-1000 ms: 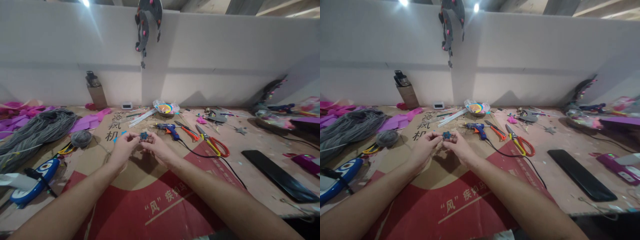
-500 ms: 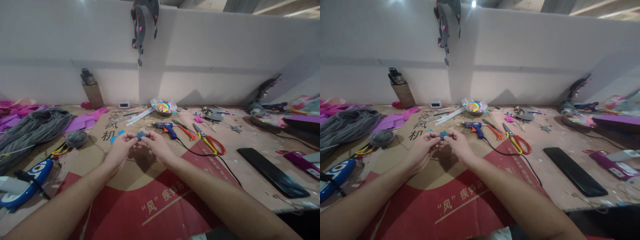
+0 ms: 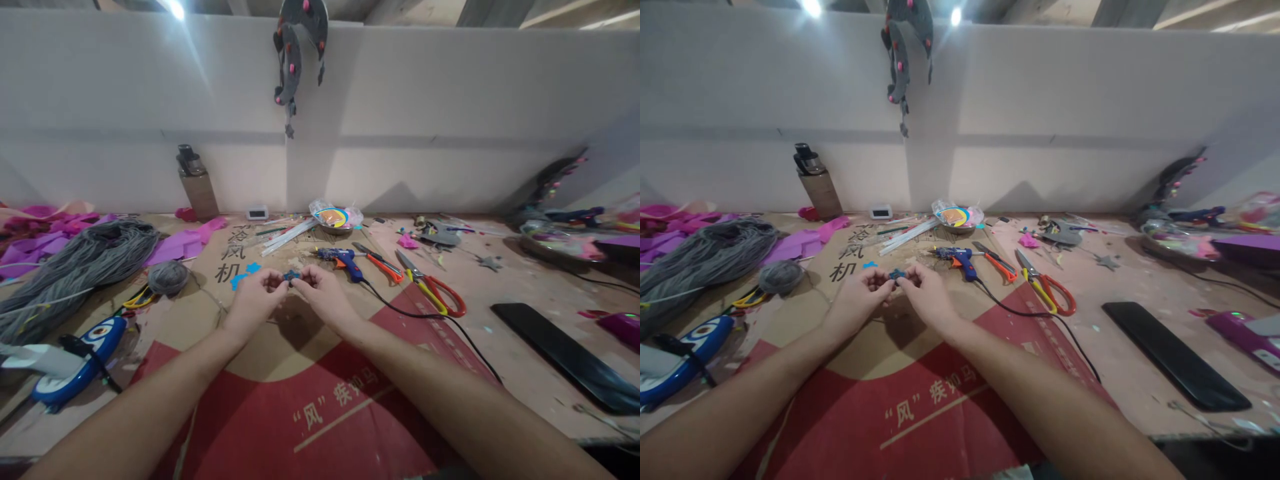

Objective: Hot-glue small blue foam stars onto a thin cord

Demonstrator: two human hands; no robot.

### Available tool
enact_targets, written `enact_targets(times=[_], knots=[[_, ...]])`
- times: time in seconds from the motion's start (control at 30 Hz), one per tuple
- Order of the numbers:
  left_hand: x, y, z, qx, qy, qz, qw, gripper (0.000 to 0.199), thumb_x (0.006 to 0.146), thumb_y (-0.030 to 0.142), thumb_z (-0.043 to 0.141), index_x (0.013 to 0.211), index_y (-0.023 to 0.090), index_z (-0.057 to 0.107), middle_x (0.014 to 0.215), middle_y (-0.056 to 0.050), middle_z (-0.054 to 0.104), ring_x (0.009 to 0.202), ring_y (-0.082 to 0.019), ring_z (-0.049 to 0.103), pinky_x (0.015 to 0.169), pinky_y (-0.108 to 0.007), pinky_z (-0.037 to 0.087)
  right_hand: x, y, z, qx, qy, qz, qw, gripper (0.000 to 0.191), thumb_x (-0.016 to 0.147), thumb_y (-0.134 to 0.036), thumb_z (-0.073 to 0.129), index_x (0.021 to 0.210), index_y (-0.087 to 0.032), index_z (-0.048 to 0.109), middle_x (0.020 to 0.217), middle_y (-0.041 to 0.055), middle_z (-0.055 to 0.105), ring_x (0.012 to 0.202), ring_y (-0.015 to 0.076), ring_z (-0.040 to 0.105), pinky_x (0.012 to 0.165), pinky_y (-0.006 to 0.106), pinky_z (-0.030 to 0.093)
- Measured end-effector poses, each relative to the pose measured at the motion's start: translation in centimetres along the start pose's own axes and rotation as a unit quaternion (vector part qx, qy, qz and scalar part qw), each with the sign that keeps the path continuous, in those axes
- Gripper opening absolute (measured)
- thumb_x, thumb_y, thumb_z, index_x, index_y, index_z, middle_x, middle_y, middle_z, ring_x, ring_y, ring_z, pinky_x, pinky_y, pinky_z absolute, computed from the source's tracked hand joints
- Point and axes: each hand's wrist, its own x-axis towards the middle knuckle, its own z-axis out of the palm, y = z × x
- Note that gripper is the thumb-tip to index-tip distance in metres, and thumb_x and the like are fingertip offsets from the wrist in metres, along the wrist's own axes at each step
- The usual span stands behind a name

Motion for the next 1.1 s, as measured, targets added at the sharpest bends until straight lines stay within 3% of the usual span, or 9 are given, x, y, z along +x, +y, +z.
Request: enact_targets(times=[0.13, 0.33, 0.5, 0.7, 0.87, 1.1], knots=[[0.2, 0.0, 0.0, -0.024, 0.001, -0.015, 1.000, 0.011, 0.072, 0.027, 0.060, 0.075, 0.017, 0.056, 0.054, 0.002, 0.057, 0.048, -0.012, 0.055, 0.045, -0.023, 0.046, -0.1, 0.0, 0.0, -0.011, -0.015, -0.011, 1.000, 0.012, 0.077, -0.030, 0.056, 0.079, -0.019, 0.054, 0.069, -0.0032, 0.051, 0.065, 0.0126, 0.046, 0.063, 0.027, 0.037], [0.7, -0.1, -0.1, -0.151, -0.001, -0.087, 0.985, 0.009, 0.067, 0.021, 0.062, 0.070, 0.015, 0.055, 0.059, -0.001, 0.061, 0.047, -0.009, 0.055, 0.046, -0.021, 0.046, -0.5, 0.0, 0.1, -0.021, 0.011, -0.009, 1.000, 0.023, 0.078, -0.030, 0.056, 0.097, -0.020, 0.050, 0.070, -0.0044, 0.047, 0.065, 0.0132, 0.046, 0.063, 0.027, 0.038], [0.9, -0.1, -0.1, -0.233, -0.006, -0.123, 0.965, 0.011, 0.066, 0.021, 0.065, 0.067, 0.014, 0.057, 0.062, -0.003, 0.062, 0.047, -0.008, 0.054, 0.047, -0.021, 0.047, -0.4, 0.2, 0.3, -0.004, 0.009, 0.009, 1.000, 0.020, 0.079, -0.034, 0.056, 0.092, -0.020, 0.050, 0.068, -0.0042, 0.049, 0.063, 0.0127, 0.045, 0.061, 0.026, 0.036], [0.6, 0.0, 0.0, -0.242, -0.010, -0.122, 0.963, 0.014, 0.066, 0.023, 0.068, 0.067, 0.013, 0.059, 0.062, -0.003, 0.062, 0.048, -0.008, 0.053, 0.044, -0.018, 0.042, -0.2, 0.3, 0.6, 0.057, 0.002, 0.057, 0.997, 0.018, 0.072, -0.035, 0.061, 0.072, -0.020, 0.052, 0.064, -0.0040, 0.050, 0.055, 0.0097, 0.039, 0.051, 0.023, 0.029], [0.4, 0.2, 0.2, -0.266, -0.011, -0.108, 0.958, 0.016, 0.066, 0.024, 0.070, 0.068, 0.013, 0.058, 0.061, -0.001, 0.062, 0.049, -0.008, 0.054, 0.046, -0.019, 0.042, -0.7, -0.7, 0.6, 0.085, 0.016, 0.127, 0.988, 0.019, 0.072, -0.035, 0.063, 0.072, -0.019, 0.054, 0.061, -0.0050, 0.047, 0.048, 0.0066, 0.030, 0.044, 0.022, 0.020], [0.3, 0.1, 0.7, -0.289, -0.011, -0.127, 0.949, 0.016, 0.065, 0.022, 0.070, 0.069, 0.013, 0.058, 0.061, -0.002, 0.062, 0.050, -0.008, 0.054, 0.048, -0.019, 0.043, -0.6, -0.6, 0.8, 0.099, 0.033, 0.134, 0.985, 0.022, 0.068, -0.036, 0.066, 0.070, -0.020, 0.052, 0.057, -0.0064, 0.046, 0.044, 0.0055, 0.029, 0.041, 0.022, 0.017]])
